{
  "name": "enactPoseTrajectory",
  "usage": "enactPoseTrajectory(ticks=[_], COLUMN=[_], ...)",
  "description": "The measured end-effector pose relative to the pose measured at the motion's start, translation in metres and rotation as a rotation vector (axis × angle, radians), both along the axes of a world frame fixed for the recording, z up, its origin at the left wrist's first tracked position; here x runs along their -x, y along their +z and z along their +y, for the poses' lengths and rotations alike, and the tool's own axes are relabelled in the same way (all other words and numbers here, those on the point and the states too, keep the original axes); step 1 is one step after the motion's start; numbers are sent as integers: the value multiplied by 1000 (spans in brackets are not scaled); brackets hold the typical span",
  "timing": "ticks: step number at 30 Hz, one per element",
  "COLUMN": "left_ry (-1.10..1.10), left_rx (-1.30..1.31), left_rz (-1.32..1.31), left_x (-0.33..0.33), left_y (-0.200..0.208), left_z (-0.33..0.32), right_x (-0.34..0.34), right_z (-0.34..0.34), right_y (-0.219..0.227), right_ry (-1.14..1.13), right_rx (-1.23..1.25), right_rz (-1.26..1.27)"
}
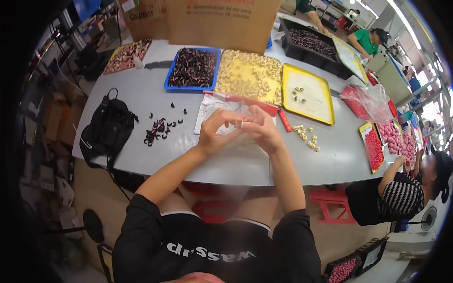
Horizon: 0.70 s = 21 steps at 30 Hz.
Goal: The person applies glue onto small black pieces using a glue bottle, then attaches the black pieces onto small figurine pieces by hand.
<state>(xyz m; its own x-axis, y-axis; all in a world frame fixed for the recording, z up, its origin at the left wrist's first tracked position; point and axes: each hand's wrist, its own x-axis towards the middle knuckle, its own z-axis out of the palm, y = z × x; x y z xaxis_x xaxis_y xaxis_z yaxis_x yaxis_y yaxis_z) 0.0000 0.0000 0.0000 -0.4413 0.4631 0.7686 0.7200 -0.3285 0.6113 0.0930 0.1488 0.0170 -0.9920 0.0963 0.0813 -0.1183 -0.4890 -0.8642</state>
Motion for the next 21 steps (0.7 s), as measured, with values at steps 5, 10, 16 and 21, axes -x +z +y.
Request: enactPoseTrajectory(ticks=[5, 10, 16, 21], left_ry=[-143, -188, -130, -106], left_rx=[-94, -131, -166, -177], left_rz=[38, 104, 189, 188], left_x=[4, -3, -10, -13], left_y=[-3, 2, -1, -2], left_z=[-3, -6, -6, -5], right_x=[2, -3, -6, -7], right_z=[4, 5, 2, 1], right_y=[-8, -7, 0, 2], right_ry=[79, 238, 300, 313], right_rx=[-4, -16, -36, -16], right_rz=[40, 81, 39, 40])
